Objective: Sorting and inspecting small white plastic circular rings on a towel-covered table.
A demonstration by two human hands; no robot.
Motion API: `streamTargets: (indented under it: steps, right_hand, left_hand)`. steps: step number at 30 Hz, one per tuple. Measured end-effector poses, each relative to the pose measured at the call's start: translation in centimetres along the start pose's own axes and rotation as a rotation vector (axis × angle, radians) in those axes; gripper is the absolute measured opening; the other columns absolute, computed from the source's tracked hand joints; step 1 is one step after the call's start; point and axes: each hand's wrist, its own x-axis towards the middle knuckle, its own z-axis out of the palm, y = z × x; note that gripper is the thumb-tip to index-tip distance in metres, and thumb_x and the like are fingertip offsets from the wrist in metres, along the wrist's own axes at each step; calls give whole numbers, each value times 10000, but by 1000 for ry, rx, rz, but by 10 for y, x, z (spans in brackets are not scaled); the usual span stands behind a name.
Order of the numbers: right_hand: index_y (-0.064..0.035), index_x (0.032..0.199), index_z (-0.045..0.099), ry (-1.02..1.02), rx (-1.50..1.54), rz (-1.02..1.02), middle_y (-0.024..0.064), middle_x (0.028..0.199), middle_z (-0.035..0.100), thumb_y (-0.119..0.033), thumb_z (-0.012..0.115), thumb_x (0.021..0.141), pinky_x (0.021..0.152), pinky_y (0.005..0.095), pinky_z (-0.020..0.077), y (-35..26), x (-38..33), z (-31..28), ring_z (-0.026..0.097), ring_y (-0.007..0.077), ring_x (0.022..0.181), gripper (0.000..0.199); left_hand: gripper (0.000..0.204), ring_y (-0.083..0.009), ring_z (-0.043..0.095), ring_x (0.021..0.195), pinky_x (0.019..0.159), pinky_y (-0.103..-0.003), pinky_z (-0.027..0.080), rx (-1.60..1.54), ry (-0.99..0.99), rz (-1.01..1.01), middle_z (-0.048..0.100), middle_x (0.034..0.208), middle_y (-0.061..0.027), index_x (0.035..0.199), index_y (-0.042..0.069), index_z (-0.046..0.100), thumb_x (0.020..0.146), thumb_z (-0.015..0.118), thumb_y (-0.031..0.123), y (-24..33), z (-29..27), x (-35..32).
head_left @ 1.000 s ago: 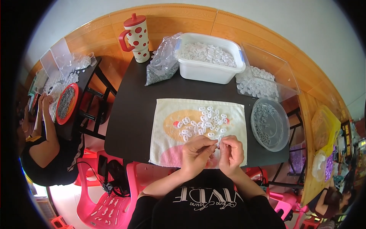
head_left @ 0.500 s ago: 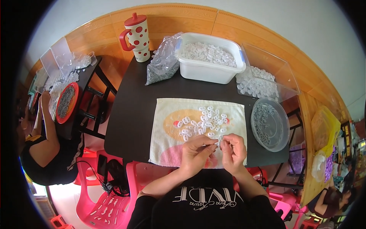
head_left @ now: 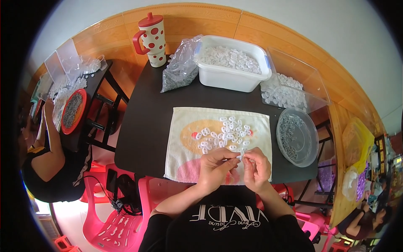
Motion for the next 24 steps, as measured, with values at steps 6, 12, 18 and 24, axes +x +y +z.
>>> streamTargets:
  steps: [6, 12, 18, 24]
  right_hand:
    - [10, 1051, 587, -12, -84, -207, 144, 862, 620, 128, 625, 787, 601, 390, 468, 7, 3, -3, 601, 302, 686, 292]
    - [2, 1058, 589, -73, -283, -504, 137, 887, 615, 66, 624, 821, 602, 385, 475, 19, 0, -4, 583, 303, 673, 248]
    - [10, 965, 582, -64, 185, 332, 104, 804, 575, -68, 571, 954, 623, 318, 444, -1, 5, -11, 551, 213, 649, 79]
    - [11, 816, 531, -273, 172, 421, 85, 728, 538, -73, 541, 970, 594, 287, 403, 0, 5, -19, 503, 163, 606, 176]
  left_hand:
    - [193, -125, 628, 661, 570, -230, 512, -113, -9, -69, 668, 848, -80, 976, -30, 720, 872, 602, -142, -2, -2, 2]
    - [190, -124, 629, 661, 570, -232, 516, -140, -6, -78, 675, 853, -75, 977, -26, 717, 876, 601, -136, -5, -2, 2]
    - [196, -120, 629, 666, 581, -226, 513, -75, -7, -9, 661, 845, -71, 1006, -29, 714, 876, 609, -130, -1, -1, 0]
    - [203, -114, 624, 675, 588, -228, 516, -26, -6, 21, 652, 861, -71, 1023, -30, 712, 875, 612, -128, -2, -1, 1]
